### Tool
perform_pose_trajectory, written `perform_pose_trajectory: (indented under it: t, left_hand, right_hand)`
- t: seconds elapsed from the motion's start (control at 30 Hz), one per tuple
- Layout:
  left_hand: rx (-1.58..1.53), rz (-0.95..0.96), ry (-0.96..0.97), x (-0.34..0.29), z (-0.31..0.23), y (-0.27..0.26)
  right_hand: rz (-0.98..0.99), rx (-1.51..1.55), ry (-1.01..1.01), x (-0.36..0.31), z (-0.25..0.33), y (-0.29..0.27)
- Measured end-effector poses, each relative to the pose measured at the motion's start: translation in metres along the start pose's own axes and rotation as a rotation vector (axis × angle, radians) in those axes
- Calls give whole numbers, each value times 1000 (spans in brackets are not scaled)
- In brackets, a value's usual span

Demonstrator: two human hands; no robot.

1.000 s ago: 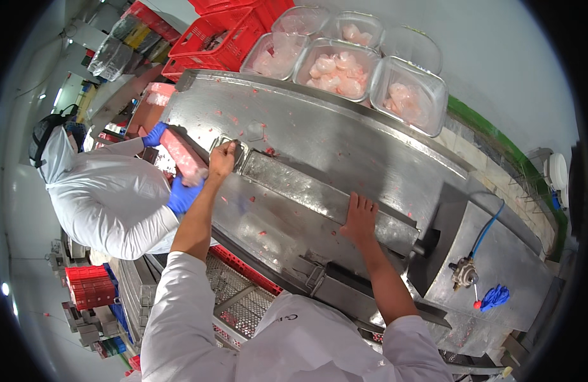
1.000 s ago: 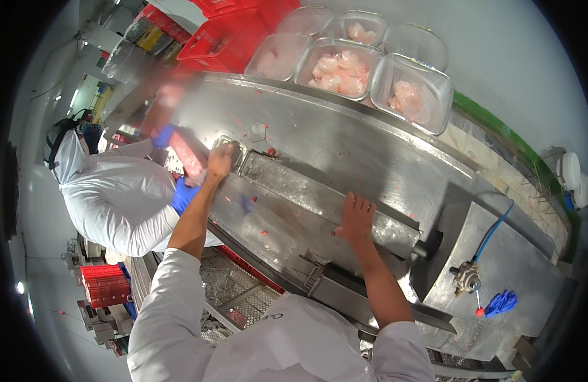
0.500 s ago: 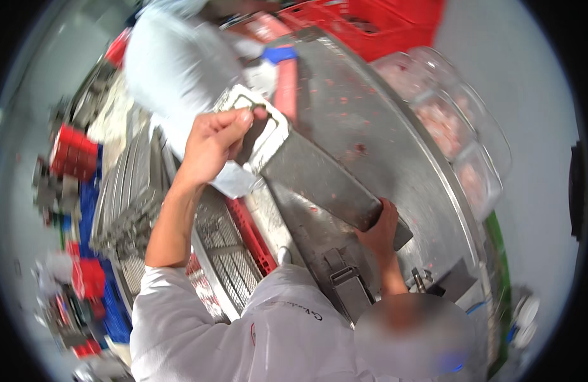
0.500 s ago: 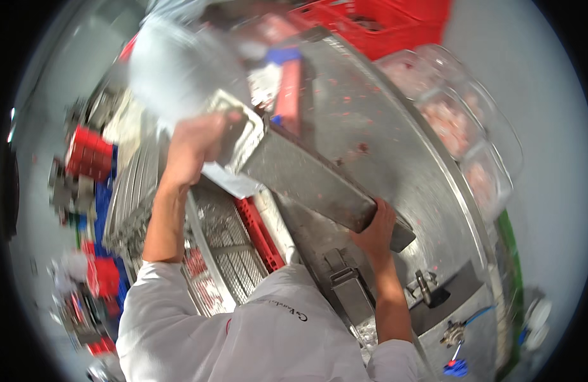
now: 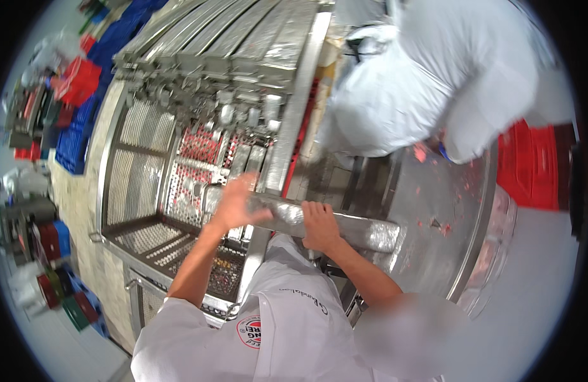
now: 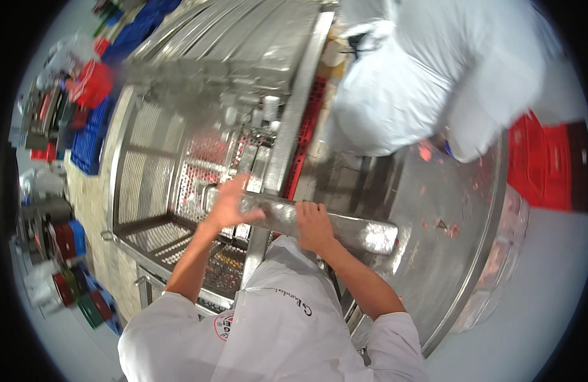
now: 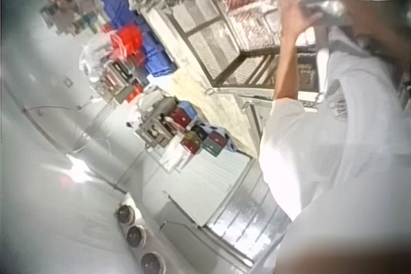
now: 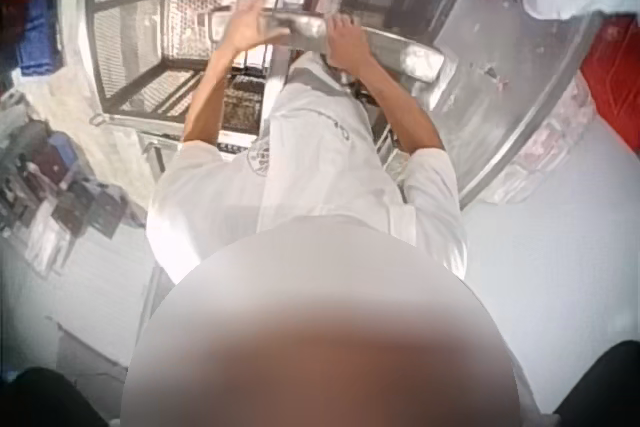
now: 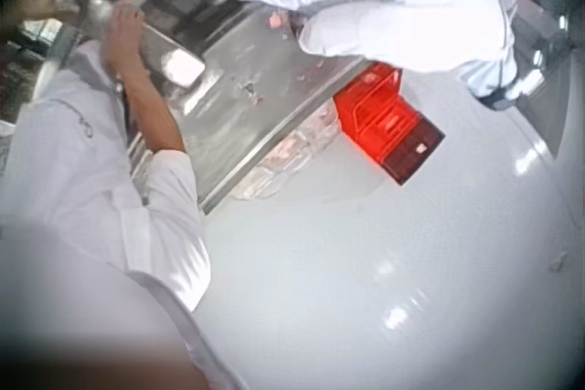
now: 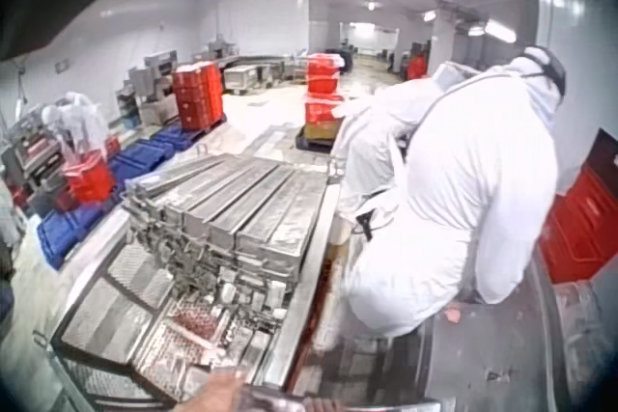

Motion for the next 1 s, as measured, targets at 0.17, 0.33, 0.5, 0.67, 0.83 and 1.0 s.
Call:
perform_pose_trajectory:
  t: [0.17,0.33,0.5,0.67,0.83,1.0]
  left_hand:
    - [-139,149,-126,-45,103,62]
    - [-177,-29,-446,-90,277,70]
    - [-107,24,-856,-124,469,128]
    - [-69,-15,-933,-158,655,275]
    - [42,81,-1145,-112,678,316]
    - [-61,31,-1025,-92,678,395]
  right_hand:
    - [76,-48,-463,131,91,39]
    - [-187,-27,-273,206,95,81]
    - [1,-203,10,223,29,133]
    - [59,-236,-29,233,21,152]
    - [132,-275,9,233,19,160]
    - [145,-286,-1,242,19,160]
Point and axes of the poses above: each hand's wrist, its own x-axis towards the middle knuckle, its own y-axis out of the palm, z = x × y, the point moved 6 cm from there along x, towards the middle knuckle, and after that the axes turned 6 degrees about -z, right-handed, at the moved point
